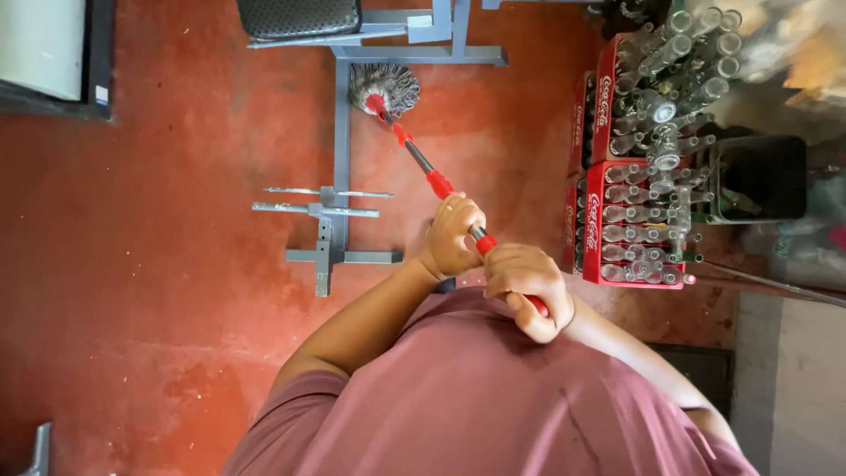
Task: The person mops a red floor in a room containing gym equipment. They use a mop with a red handle to clean the floor around a treadmill, a weight bench, and a crate of bottles.
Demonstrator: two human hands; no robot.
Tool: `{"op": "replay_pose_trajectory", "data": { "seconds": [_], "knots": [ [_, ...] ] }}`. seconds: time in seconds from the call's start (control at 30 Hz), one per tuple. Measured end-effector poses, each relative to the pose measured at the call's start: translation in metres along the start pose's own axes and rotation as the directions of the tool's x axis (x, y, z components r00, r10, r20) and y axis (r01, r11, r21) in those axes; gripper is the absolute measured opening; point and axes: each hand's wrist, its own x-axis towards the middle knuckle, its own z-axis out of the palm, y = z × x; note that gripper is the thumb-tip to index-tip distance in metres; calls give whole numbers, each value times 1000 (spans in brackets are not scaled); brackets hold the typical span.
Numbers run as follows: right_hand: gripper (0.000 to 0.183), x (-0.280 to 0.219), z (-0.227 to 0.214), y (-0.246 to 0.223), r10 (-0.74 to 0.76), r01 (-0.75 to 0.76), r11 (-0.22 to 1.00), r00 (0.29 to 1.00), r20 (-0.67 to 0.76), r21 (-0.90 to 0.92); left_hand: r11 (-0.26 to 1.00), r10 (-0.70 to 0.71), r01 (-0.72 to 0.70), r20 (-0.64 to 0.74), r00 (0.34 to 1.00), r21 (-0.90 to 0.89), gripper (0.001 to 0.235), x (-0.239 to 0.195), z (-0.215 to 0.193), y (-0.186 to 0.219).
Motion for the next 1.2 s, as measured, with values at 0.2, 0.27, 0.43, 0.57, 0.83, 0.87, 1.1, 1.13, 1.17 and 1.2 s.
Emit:
{"op": "replay_pose_trajectory", "data": {
  "seconds": [0.2,0.27,0.43,0.57,0.83,0.87,1.1,1.13,1.17,1.2],
  "knots": [
    [32,-15,16,68,-171,167,984,981,-88,-53,992,109,-111,-30,994,-63,82,4,5,-62],
    [32,-10,15,85,-192,189,981,975,-113,-38,991,137,-136,-80,987,19,78,11,6,-78],
    [26,8,-2,94,-202,198,979,974,-104,-51,974,224,-217,-110,968,71,75,34,12,-97],
    [24,2,-4,91,-187,183,982,975,-119,-42,966,258,-260,-121,959,-1,72,45,2,-82],
    [24,-20,-16,48,-14,10,999,996,-86,-50,998,61,-49,-333,941,45,39,51,28,-21],
    [23,-26,-21,45,1,-5,999,994,-107,-40,998,-5,35,-431,902,61,42,54,40,-13],
    [23,-81,-66,-37,120,-137,977,987,-111,-161,999,-28,45,-527,849,20,41,38,133,29],
    [21,-97,-72,-47,142,-167,961,982,-124,-222,999,-40,49,-516,856,5,36,45,134,56],
    [21,-108,-80,-56,159,-190,941,979,-130,-279,999,-46,53,-511,858,-2,31,55,131,81],
    [21,-118,-84,-66,156,-186,942,980,-127,-278,999,-44,52,-514,857,1,31,52,146,85]
  ]
}}
